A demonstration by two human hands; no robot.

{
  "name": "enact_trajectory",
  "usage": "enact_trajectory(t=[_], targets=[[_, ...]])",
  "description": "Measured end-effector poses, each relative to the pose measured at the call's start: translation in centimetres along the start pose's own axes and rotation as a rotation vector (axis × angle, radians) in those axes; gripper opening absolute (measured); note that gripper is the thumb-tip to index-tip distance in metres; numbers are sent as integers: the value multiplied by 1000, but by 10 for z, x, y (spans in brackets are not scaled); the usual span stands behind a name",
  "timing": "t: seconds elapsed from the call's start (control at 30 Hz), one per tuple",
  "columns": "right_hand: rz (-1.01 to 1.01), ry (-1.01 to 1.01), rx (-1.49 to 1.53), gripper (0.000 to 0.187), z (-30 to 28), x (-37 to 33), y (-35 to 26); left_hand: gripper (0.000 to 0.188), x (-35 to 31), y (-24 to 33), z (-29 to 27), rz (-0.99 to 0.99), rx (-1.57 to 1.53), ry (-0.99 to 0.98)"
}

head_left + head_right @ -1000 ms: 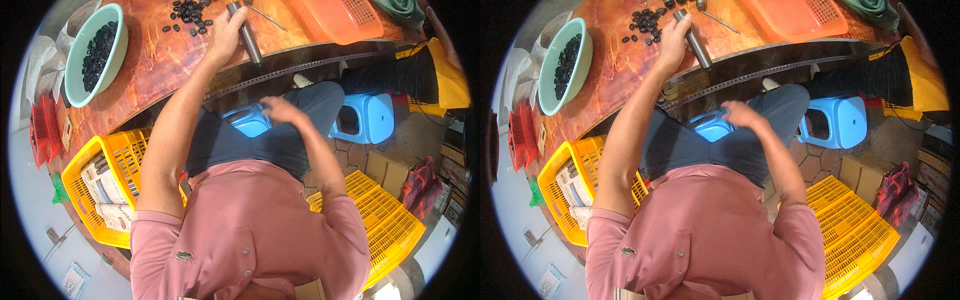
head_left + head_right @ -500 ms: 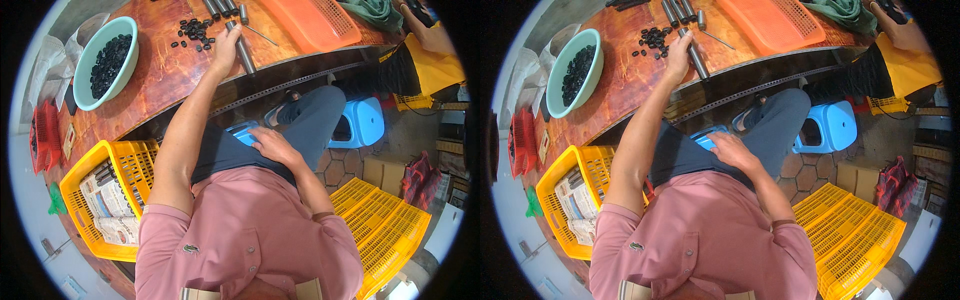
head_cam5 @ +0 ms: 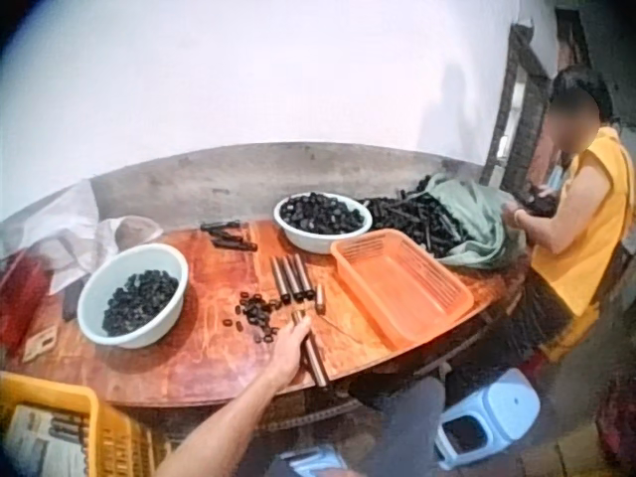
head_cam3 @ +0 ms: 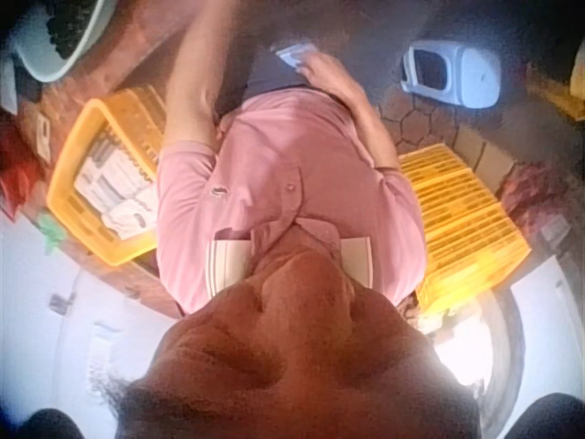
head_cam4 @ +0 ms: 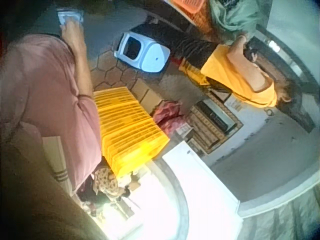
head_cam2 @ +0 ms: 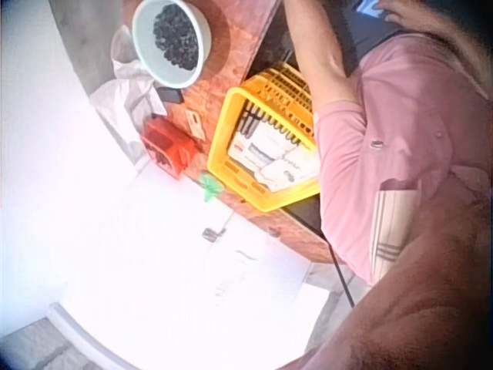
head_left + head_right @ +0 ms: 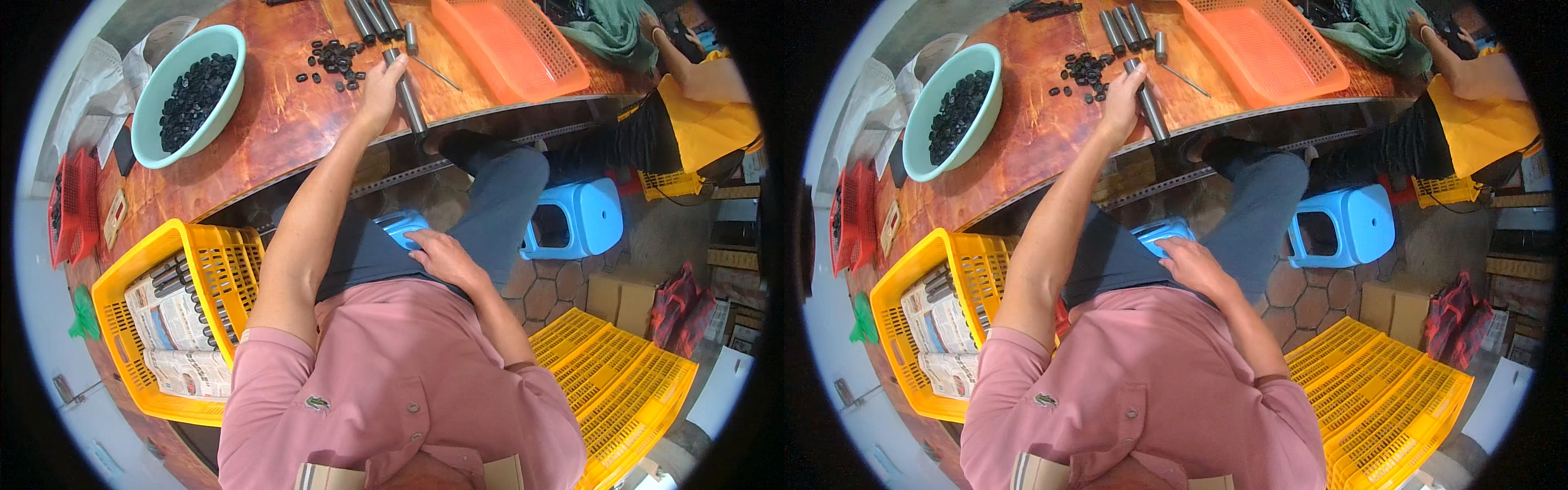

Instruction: The person assembles small black circular pieces into cylindrical metal tubes at a wooden table. They pick up the pieces, insert them into the tubes, and place the completed cylinders into a yellow basket. Another person works nearby with similar items.

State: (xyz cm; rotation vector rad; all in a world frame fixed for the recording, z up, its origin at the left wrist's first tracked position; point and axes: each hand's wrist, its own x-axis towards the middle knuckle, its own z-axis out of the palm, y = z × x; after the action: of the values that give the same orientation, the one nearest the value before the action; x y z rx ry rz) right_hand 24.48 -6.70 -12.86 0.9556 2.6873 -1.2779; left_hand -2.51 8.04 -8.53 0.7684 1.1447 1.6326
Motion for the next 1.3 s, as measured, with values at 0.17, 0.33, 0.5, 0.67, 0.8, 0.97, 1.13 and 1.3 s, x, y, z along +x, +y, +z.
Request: enact_trajectory(t=[0.17,0.33,0.5,0.67,0.8,0.97,1.13,1.3], targets=[[-36,4,32,35,18,5,9,37,-33,31,-5,-189,-213,-1],[-114,165,142,25,0,22,-15,52,-67,36,-28,-202,-447,-23],[78,276,711,29,-38,57,-59,54,-75,41,-45,-139,-600,-9],[56,180,823,40,-68,113,-91,49,-75,52,-54,-138,-659,155],[16,160,754,39,-62,148,-102,45,-78,52,-72,-90,-732,189],[15,79,942,33,-58,161,-114,49,-89,54,-86,-63,-679,221],[-56,96,929,32,-58,162,-104,47,-106,58,-79,-59,-562,258],[-221,216,555,31,-69,147,-86,46,-120,66,-80,9,-508,347]])
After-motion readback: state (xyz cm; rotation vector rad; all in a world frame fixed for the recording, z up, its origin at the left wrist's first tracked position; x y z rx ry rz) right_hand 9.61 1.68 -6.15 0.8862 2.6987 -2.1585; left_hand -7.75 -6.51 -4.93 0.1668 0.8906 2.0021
